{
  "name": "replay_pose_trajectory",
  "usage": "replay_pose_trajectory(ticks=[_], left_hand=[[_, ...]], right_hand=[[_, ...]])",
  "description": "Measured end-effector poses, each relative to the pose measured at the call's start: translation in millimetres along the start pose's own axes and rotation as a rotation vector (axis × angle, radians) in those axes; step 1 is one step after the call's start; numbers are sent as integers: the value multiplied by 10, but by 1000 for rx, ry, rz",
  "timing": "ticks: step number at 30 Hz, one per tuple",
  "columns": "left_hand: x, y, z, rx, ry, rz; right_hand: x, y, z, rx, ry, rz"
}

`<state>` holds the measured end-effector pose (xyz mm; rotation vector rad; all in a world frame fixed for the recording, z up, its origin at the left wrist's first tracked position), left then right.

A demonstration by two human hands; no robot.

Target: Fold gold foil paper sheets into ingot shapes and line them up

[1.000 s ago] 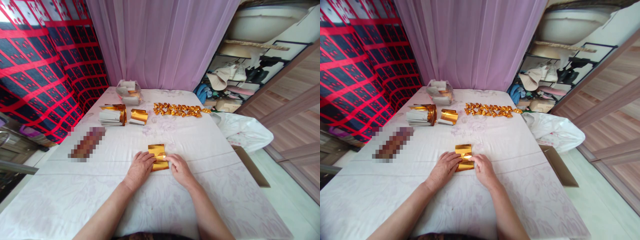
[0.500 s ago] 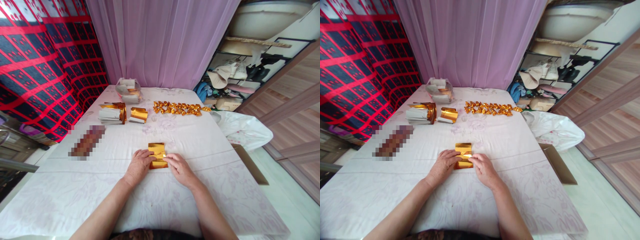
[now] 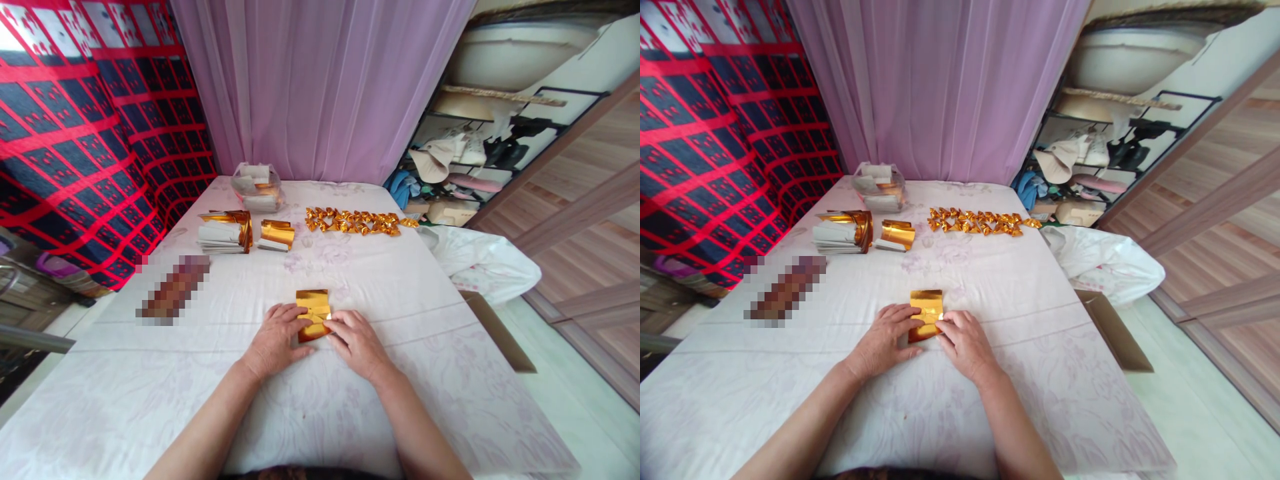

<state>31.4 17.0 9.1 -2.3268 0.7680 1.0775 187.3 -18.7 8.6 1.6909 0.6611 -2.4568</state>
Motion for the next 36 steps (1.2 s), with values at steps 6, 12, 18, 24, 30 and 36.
replay_pose_trajectory(ticks=[6, 12, 18, 24, 30, 36], left_hand=[[-4, -1, 8, 14, -6, -13], [4, -4, 43, 23, 21, -65], [-1, -46, 86, -61, 42, -98], [-8, -67, 113, -133, 35, -150], [12, -35, 102, -69, -33, -188], [27, 69, -114, 51, -189, -255]], right_hand=[[-43, -26, 2, 16, 54, -50], [-39, -152, -14, -18, -17, -23], [7, -236, -119, 112, -57, -41], [46, -262, -129, 185, 32, -47], [117, -267, -171, 236, 117, -51], [120, -287, -145, 230, 175, -43]])
Point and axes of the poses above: each hand's wrist, its own y-axis away from the middle knuckle, its own x-axis out of the palm, z = x × y, the point moved 7 cm from there along -y, towards the middle knuckle, and after that the axes turned 8 degrees about y, right-handed, at the moved point
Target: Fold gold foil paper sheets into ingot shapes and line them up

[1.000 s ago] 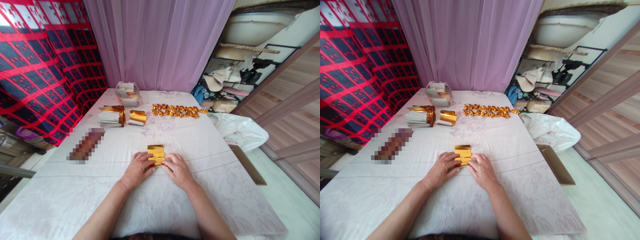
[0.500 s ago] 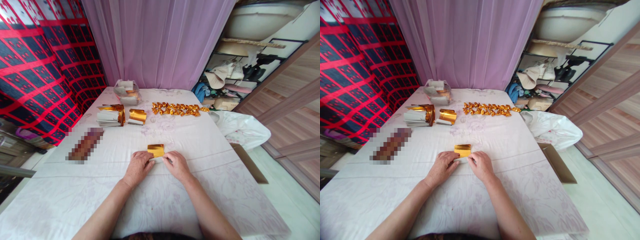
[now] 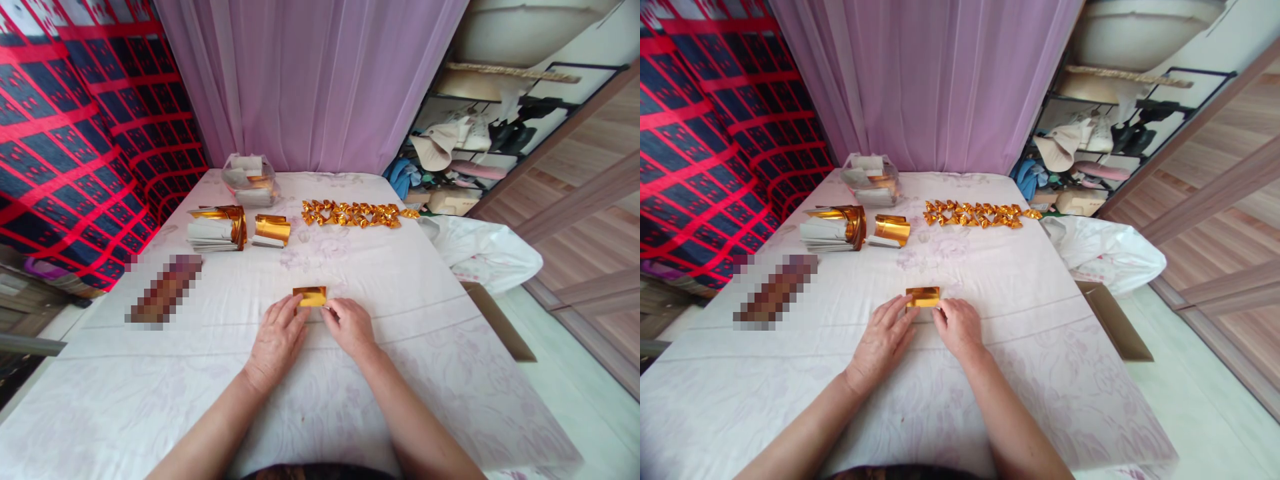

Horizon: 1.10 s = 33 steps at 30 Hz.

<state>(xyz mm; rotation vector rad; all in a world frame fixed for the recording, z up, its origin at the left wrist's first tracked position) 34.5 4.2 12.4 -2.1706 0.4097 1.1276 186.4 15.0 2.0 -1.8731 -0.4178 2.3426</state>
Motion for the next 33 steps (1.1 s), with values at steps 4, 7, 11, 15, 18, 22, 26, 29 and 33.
replay_pose_trajectory(ticks=[4, 7, 11, 15, 18, 22, 26, 29, 33], left_hand=[[172, 71, -222, 121, -29, 133], [259, 101, -238, 109, -54, 173], [294, 119, -201, 89, -53, 182], [291, 126, -190, 84, -78, 171], [273, 123, -206, 93, -93, 158], [253, 116, -220, 94, -84, 163], [249, 117, -221, 85, -65, 174], [244, 119, -219, 76, -58, 175], [236, 113, -227, 73, -63, 188]], right_hand=[[4, -9, 5, -7, 15, 16], [11, -20, -16, -1, -8, 27], [20, -34, -74, 31, -83, 51], [30, -37, -109, 50, -121, 54], [24, -28, -102, 43, -101, 22], [9, -10, -74, 19, -85, -11], [-9, 1, -64, 11, -83, -38], [-15, 5, -58, 5, -82, -57], [-7, 6, -57, 12, -73, -58]])
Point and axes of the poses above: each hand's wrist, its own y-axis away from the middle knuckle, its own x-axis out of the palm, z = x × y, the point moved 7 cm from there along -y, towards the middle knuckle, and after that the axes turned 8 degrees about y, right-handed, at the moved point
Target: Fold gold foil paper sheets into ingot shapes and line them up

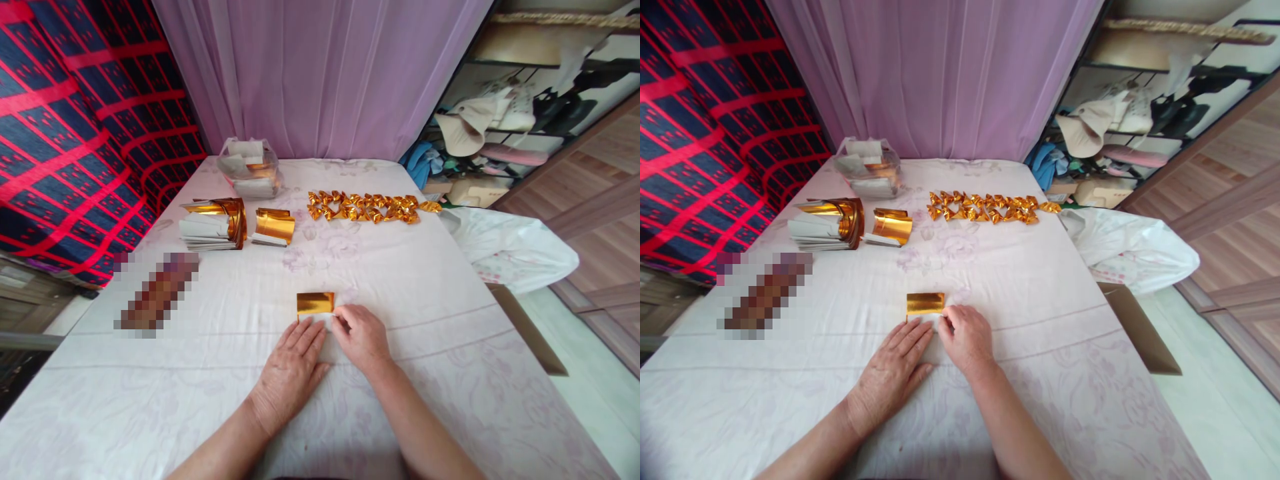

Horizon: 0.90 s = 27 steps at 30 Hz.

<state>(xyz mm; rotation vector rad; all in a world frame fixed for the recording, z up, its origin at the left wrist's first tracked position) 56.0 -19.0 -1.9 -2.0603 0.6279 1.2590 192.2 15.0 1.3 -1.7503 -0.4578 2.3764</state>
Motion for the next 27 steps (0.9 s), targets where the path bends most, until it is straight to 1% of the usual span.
replay_pose_trajectory(ticks=[4, 16, 27], left_hand=[[-10, -4, -18, 16, -16, -1], [-1, -5, -23, 1, -1, 1], [21, 8, 10, -25, 30, 0]], right_hand=[[-1, 0, 0, 4, 5, 3], [-21, 0, 21, -5, 15, -22], [-19, 2, 11, 8, 11, -17]])
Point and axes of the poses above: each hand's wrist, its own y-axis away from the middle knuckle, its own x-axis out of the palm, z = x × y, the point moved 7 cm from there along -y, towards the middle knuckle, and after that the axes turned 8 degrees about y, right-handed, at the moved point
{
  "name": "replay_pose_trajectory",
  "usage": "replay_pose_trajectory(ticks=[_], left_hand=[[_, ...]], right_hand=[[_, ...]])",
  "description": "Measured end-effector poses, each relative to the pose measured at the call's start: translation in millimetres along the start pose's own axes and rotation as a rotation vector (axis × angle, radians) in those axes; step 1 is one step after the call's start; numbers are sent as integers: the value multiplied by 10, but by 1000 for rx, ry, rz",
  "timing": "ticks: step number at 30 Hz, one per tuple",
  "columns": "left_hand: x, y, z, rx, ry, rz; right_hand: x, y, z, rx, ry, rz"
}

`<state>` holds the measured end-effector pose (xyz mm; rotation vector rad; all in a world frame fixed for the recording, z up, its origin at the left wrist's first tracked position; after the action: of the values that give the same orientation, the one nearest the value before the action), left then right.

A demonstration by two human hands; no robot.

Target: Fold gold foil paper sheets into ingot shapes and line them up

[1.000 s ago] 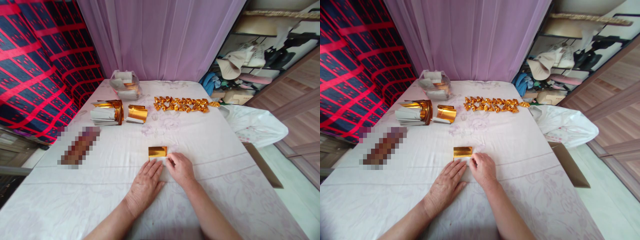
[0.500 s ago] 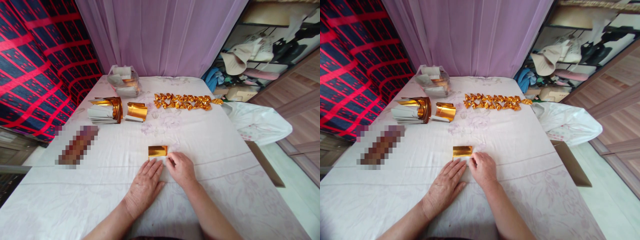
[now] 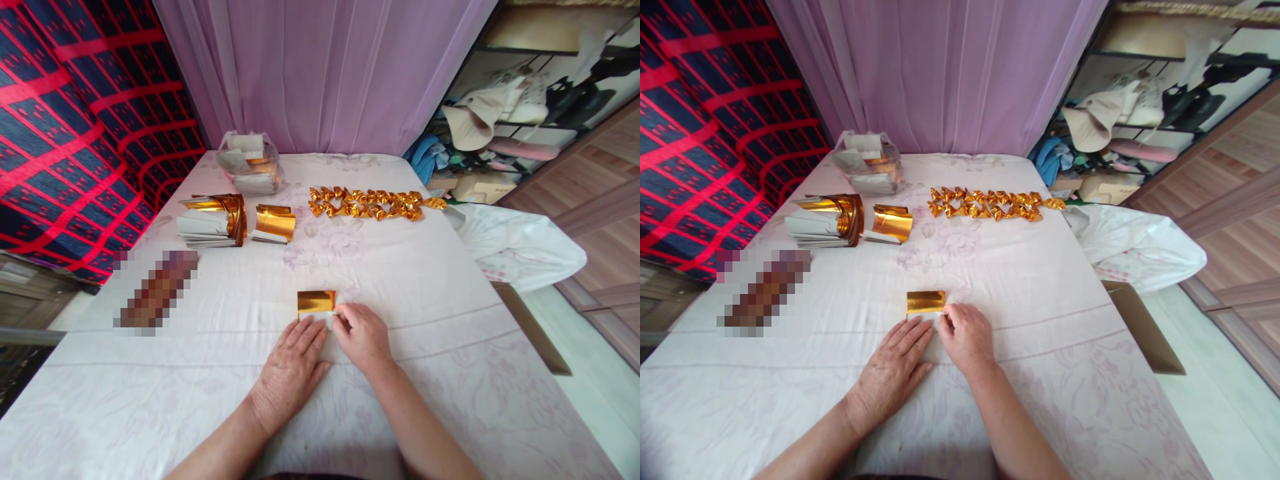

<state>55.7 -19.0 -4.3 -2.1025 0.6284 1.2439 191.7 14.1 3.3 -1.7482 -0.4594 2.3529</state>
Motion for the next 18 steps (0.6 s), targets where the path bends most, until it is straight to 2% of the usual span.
replay_pose_trajectory(ticks=[18], left_hand=[[8, -25, -5, 22, -34, 14]], right_hand=[[20, -11, -4, 16, 46, 2]])
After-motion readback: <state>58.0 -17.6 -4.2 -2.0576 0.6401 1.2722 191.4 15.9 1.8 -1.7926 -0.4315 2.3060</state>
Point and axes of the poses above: each hand's wrist, its own y-axis away from the middle knuckle, its own x-axis out of the palm, z = x × y, the point moved 7 cm from there along -y, towards the middle knuckle, and after that the axes turned 8 degrees about y, right-handed, at the moved point
